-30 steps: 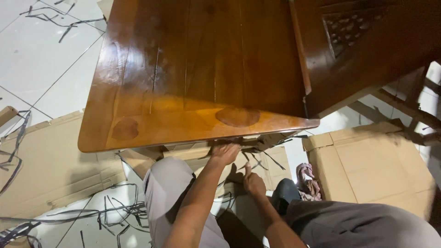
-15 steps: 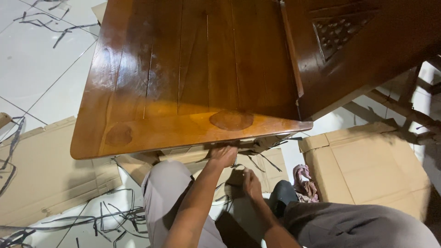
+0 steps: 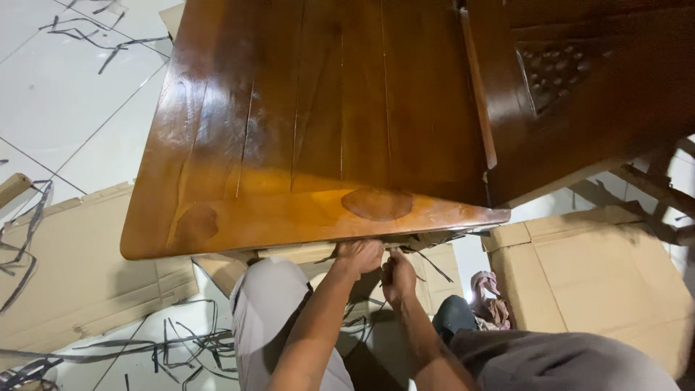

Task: Removing plastic ties and cardboard packaging from a wooden table

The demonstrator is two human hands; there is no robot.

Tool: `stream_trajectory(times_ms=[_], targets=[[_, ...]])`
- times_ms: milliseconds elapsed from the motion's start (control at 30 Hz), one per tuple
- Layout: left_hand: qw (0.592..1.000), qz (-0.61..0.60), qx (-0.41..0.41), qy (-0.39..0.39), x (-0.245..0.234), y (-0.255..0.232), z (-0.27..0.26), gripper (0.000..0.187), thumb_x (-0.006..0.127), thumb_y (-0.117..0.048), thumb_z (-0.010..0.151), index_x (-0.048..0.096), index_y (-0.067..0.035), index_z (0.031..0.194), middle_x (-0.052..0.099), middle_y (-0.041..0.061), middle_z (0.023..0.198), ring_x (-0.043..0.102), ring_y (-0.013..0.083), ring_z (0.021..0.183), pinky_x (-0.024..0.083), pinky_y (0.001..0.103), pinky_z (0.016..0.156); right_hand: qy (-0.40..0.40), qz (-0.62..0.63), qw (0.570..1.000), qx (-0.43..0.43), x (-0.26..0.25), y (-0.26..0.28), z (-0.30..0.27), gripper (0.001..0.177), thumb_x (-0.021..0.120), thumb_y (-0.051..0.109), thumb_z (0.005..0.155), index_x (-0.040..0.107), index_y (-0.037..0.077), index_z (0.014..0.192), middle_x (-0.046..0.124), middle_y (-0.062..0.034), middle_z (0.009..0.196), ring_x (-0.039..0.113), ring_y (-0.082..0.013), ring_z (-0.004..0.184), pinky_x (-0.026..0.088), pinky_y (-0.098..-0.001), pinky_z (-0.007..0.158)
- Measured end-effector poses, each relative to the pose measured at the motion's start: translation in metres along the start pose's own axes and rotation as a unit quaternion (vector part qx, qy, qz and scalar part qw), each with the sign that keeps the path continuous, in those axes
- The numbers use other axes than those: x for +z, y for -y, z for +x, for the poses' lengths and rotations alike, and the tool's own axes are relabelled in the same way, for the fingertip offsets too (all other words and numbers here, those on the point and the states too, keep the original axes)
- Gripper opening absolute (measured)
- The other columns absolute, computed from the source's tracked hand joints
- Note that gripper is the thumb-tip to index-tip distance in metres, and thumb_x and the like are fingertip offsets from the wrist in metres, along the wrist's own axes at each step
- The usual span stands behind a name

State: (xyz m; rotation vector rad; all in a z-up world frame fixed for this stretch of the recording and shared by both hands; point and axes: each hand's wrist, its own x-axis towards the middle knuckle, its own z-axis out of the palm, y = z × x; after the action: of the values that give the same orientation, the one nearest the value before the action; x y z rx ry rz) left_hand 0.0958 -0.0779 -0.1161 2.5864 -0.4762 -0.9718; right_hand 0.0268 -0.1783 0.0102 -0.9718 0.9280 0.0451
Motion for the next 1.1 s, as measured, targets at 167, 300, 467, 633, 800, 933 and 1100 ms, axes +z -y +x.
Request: stream_trajectory(times_ms=[167, 300, 467, 633, 800, 933, 1100], targets=[[0.996, 0.023, 0.01, -0.083, -0.022, -0.014, -0.039, 0.044, 0.039, -0.036, 0.098, 0.065, -0.017, 0.129, 0.067, 0.008, 0.131, 0.061, 0.0282, 0.128, 0.047, 0.056, 0.104, -0.049, 0.003, 0.998, -0.028, -0.005, -0.017, -0.011, 0.026, 0.054, 0.023, 0.103, 0.072, 0.005, 0.105, 0.028, 0.007, 0.061, 0.034, -0.0071, 0.044, 0.029, -0.0205, 0.039], [0.996, 0.036, -0.004, -0.077, -0.027, -0.019, -0.023, 0.041, 0.044, -0.051, 0.092, 0.073, -0.025, 0.105, 0.077, 0.004, 0.109, 0.072, 0.031, 0.111, 0.057, 0.061, 0.086, -0.059, -0.635, 0.769, -0.048, -0.115, -0.121, 0.123, 0.045, 0.041, 0.017, 0.107, 0.068, 0.04, 0.134, 0.079, -0.0096, 0.1, 0.076, -0.0325, 0.099, 0.061, -0.0419, 0.086], [0.999, -0.01, -0.005, -0.05, -0.07, -0.042, -0.062, 0.044, 0.048, -0.044, 0.095, 0.076, -0.015, 0.113, 0.076, 0.017, 0.115, 0.07, 0.0386, 0.116, 0.055, 0.06, 0.092, -0.171, -0.381, 0.907, -0.046, -0.132, -0.127, 0.114, 0.029, 0.06, 0.031, 0.101, 0.074, 0.027, 0.125, 0.077, -0.0114, 0.094, 0.061, -0.0234, 0.072, 0.049, -0.0333, 0.061], [0.998, 0.009, -0.029, -0.06, -0.037, -0.032, -0.034, 0.045, 0.047, -0.054, 0.097, 0.076, -0.023, 0.109, 0.078, 0.011, 0.109, 0.072, 0.0336, 0.113, 0.056, 0.06, 0.086, -0.23, -0.186, 0.954, -0.038, -0.116, -0.107, 0.089, 0.031, 0.076, 0.041, 0.091, 0.08, 0.022, 0.114, 0.076, -0.0114, 0.1, 0.061, -0.0236, 0.081, 0.047, -0.0334, 0.069], [0.999, 0.004, -0.04, -0.01, -0.031, -0.03, -0.025, 0.054, 0.035, -0.059, 0.101, 0.073, -0.024, 0.119, 0.075, 0.009, 0.123, 0.068, 0.0322, 0.123, 0.053, 0.061, 0.095, -0.153, -0.23, 0.961, -0.019, -0.089, -0.083, 0.089, 0.059, 0.083, 0.047, 0.075, 0.077, 0.007, 0.119, 0.072, -0.0222, 0.116, 0.065, -0.035, 0.116, 0.047, -0.0475, 0.102], [0.998, -0.029, -0.05, 0.019, -0.023, -0.029, -0.016, 0.056, 0.029, -0.054, 0.103, 0.062, -0.023, 0.136, 0.065, 0.008, 0.141, 0.055, 0.032, 0.138, 0.039, 0.067, 0.11, -0.078, -0.06, 0.995, 0.009, -0.052, -0.046, 0.065, 0.018, 0.07, 0.019, 0.091, 0.078, 0.015, 0.107, 0.044, 0.0, 0.061, 0.042, -0.0132, 0.044, 0.036, -0.0275, 0.039], [0.998, -0.042, -0.041, 0.02, -0.037, -0.031, -0.023, 0.052, 0.037, -0.055, 0.099, 0.067, -0.023, 0.127, 0.071, 0.008, 0.131, 0.061, 0.0342, 0.131, 0.044, 0.066, 0.105, 0.014, 0.051, 0.994, 0.093, -0.01, 0.016, 0.003, 0.028, 0.057, 0.022, 0.098, 0.053, 0.017, 0.071, 0.033, 0.0109, 0.058, 0.034, -0.0037, 0.047, 0.024, -0.0151, 0.039]])
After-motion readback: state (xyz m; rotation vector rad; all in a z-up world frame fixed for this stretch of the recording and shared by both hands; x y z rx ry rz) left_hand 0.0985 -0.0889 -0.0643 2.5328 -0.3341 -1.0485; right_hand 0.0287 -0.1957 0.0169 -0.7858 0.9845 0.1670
